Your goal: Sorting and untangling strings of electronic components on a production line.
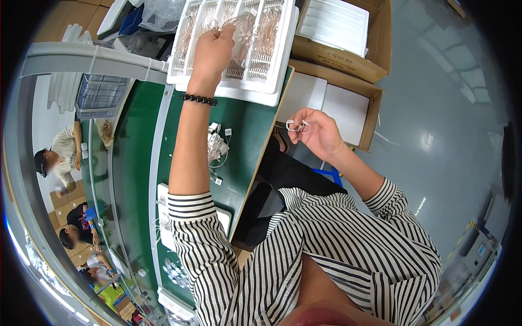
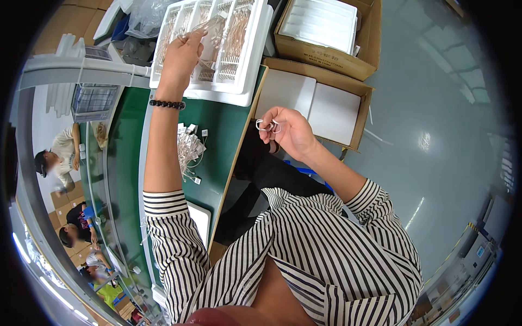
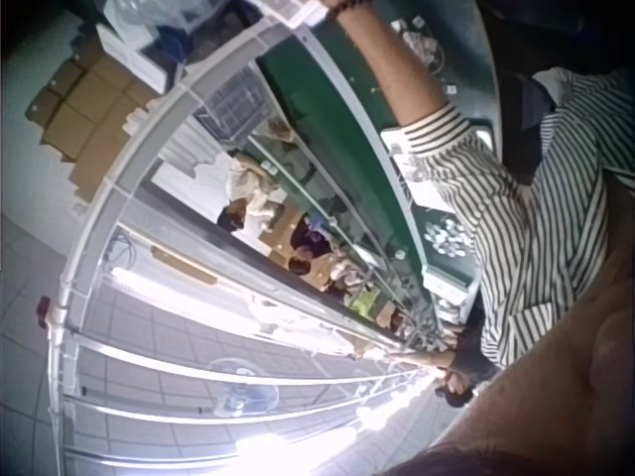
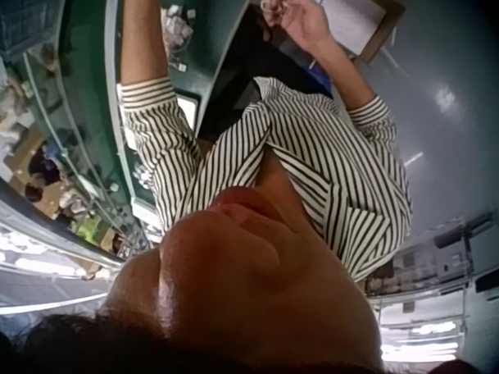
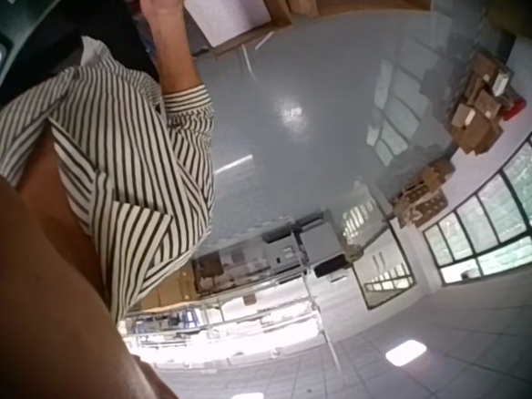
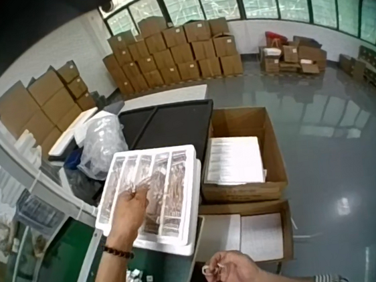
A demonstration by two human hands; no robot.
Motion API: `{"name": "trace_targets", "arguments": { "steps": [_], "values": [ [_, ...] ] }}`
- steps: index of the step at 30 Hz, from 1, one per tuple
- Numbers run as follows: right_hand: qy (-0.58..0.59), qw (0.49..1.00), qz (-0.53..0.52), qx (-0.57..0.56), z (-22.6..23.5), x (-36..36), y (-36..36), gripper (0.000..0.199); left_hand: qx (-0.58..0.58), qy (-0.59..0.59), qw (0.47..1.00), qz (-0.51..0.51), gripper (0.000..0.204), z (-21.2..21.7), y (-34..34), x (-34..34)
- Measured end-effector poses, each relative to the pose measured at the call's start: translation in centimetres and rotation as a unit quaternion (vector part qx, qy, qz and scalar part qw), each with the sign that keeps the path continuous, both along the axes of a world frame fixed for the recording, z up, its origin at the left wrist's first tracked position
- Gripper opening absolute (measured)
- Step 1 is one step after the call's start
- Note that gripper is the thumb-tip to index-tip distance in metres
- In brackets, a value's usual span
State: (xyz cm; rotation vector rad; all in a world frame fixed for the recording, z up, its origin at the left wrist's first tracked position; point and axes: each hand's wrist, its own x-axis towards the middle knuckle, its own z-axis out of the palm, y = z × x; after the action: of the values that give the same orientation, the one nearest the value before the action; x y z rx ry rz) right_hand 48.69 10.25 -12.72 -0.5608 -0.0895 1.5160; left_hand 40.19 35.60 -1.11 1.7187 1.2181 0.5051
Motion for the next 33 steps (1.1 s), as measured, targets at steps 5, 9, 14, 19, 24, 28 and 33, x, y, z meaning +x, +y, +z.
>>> {"name": "trace_targets", "arguments": {
  "steps": [5,9,14,19,24,28,33],
  "values": [
    [-0.007,1.0,0.022,0.014,0.2,0.1,0.4,0.023,0.128,0.235,0.954,-0.139,0.042,2.3,-0.9,2.2],
    [-0.015,1.0,0.022,0.0,0.4,-0.5,0.5,0.023,0.114,0.238,0.954,-0.14,0.041,1.2,0.1,2.7],
    [-0.026,0.999,0.017,-0.017,0.2,-0.6,-0.1,0.022,0.047,0.11,0.989,-0.086,0.038,1.0,0.5,1.6],
    [-0.03,0.999,0.015,-0.027,-0.3,-0.5,-0.6,0.023,-0.035,-0.084,0.995,-0.028,0.03,0.7,-0.9,-0.7],
    [-0.018,0.999,0.002,-0.037,0.2,-0.5,-0.6,0.022,-0.078,-0.15,0.986,0.003,0.025,0.8,-1.2,-1.2],
    [-0.039,0.998,-0.012,-0.056,0.7,-0.5,-0.4,0.02,-0.102,-0.173,0.979,0.028,0.022,1.5,-1.1,-1.5],
    [-0.067,0.995,-0.035,-0.065,0.5,-0.6,-0.6,0.02,-0.086,-0.315,0.945,0.016,0.021,3.1,-0.9,-3.2]
  ]
}}
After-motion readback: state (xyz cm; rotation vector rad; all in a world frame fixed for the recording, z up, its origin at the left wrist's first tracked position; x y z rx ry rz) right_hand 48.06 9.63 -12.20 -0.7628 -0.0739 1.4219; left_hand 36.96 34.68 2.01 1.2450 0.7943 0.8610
